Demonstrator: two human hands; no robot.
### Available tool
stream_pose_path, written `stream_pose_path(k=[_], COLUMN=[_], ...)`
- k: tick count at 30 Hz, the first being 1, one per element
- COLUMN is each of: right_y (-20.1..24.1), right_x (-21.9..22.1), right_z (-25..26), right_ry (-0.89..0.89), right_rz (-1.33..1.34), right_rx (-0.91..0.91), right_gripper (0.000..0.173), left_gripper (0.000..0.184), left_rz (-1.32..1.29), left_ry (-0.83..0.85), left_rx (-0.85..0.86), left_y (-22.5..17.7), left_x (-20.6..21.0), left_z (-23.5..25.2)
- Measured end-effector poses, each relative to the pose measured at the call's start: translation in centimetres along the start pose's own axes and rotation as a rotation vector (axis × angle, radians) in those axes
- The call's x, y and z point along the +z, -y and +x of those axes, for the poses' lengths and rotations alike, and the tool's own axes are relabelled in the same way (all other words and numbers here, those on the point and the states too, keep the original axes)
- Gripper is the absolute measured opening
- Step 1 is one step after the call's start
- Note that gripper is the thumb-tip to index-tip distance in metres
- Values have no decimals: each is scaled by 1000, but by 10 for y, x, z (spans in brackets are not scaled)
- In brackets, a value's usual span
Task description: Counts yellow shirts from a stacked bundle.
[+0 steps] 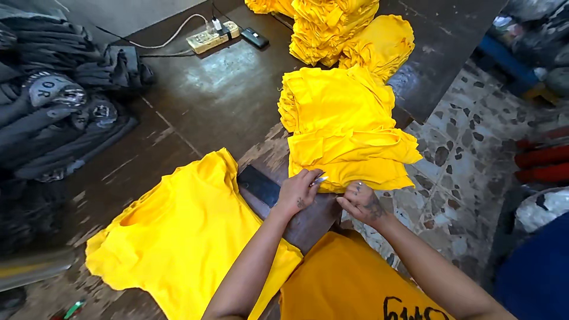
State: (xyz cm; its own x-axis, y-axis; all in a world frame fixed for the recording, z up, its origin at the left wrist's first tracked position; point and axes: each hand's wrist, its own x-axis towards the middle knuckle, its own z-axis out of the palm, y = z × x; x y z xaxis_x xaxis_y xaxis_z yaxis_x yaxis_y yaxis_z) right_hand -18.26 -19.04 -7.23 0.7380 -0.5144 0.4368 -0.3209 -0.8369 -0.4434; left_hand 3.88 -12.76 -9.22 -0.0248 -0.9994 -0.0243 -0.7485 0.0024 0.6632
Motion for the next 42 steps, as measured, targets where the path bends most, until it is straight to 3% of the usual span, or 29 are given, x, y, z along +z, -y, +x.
stream_pose_path(k=[2, 5, 9, 12, 14, 16, 18, 20, 23, 24, 26, 28, 30, 31, 35, 38, 42], right_y=[-2, -5, -39, -126, -164, -187, -199, -192, -156, -137, -101, -79, -83, -90, -113, -109, -47], right_x=[-17, -31, -31, -19, -26, -31, -38, -51, -62, -62, -57, -54, -45, -41, -51, -46, -16], right_z=[-9, -22, -30, -30, -12, 3, 4, -5, -29, -33, -35, -29, -24, -23, -21, -24, 11], right_ry=[76, 115, 94, -61, 19, 109, 68, -16, -191, -253, -278, 7, 340, 380, 159, -34, 49], right_rz=[-9, 5, -106, -321, -301, -224, -145, -112, -138, -120, -84, -38, -74, -95, -73, -115, -11], right_rx=[66, 165, 420, 551, 762, 865, 852, 806, 720, 685, 549, 464, 496, 509, 572, 525, 425], right_gripper=[50, 37, 43, 48, 48, 50, 50, 49, 45, 39, 29, 34, 57, 60, 23, 19, 26], left_gripper=[40, 31, 33, 43, 43, 39, 30, 25, 41, 40, 34, 33, 34, 36, 40, 41, 40], left_rz=[7, 5, -122, -73, -113, -125, -21, 56, 87, 41, -113, -218, -227, -225, -263, -239, -367], left_ry=[82, 186, -29, 11, -46, -175, -307, -316, 218, 294, 247, 191, 195, 223, 286, 273, 229], left_rx=[-44, -47, -58, -265, -339, -293, -93, 106, -75, -150, -213, -200, -185, -195, -266, -254, -275], left_y=[2, 4, 4, 25, 38, 29, 6, -13, -37, -33, -26, -20, -7, -3, 4, 10, 18], left_x=[2, -7, -28, -16, -2, 1, -3, -1, -7, -7, -13, -20, -19, -20, -24, -17, -12], left_z=[9, 34, 86, 126, 133, 121, 89, 54, 37, 41, 49, 58, 67, 74, 91, 90, 89])
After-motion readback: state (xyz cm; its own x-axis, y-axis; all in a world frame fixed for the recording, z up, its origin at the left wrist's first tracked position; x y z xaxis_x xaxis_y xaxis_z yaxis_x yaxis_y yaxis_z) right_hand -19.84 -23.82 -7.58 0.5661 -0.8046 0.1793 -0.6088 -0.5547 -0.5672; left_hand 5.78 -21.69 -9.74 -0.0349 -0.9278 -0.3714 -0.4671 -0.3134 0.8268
